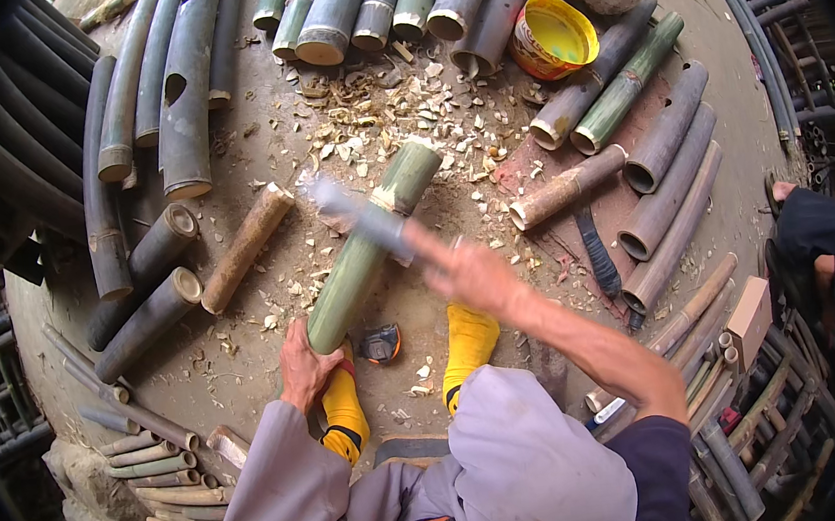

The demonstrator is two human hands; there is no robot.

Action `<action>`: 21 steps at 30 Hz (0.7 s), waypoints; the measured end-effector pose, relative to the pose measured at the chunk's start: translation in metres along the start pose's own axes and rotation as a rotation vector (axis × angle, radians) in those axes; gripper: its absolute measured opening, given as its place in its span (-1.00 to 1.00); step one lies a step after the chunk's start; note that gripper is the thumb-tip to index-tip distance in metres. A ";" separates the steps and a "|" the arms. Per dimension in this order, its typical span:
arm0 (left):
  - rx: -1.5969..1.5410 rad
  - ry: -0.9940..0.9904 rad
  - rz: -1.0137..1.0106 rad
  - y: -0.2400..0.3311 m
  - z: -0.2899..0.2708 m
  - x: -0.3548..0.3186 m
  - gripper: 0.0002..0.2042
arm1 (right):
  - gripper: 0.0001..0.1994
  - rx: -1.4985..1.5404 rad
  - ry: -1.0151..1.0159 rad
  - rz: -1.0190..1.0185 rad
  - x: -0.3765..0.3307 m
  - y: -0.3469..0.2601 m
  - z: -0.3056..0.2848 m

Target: The person cuts a piece of bamboo with a blade and then measures and marks another bamboo stalk using a tape measure and the blade.

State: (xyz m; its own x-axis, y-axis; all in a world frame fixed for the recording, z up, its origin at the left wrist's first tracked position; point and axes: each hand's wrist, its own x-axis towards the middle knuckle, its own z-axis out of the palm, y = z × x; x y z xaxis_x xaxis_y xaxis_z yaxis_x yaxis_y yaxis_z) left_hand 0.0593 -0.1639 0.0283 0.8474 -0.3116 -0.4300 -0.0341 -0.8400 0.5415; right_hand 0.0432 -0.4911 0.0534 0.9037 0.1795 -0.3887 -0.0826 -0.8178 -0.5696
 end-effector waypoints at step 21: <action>-0.110 -0.094 -0.043 0.002 -0.009 0.011 -0.37 | -0.35 -0.402 0.138 -0.189 -0.004 0.026 0.017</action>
State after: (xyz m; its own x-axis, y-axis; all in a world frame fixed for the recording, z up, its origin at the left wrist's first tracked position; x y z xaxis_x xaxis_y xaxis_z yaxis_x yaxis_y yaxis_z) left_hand 0.0727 -0.1652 0.0312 0.7934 -0.3206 -0.5175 0.0637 -0.8017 0.5944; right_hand 0.0306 -0.5040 0.0280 0.9369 0.2938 -0.1893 0.2341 -0.9297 -0.2844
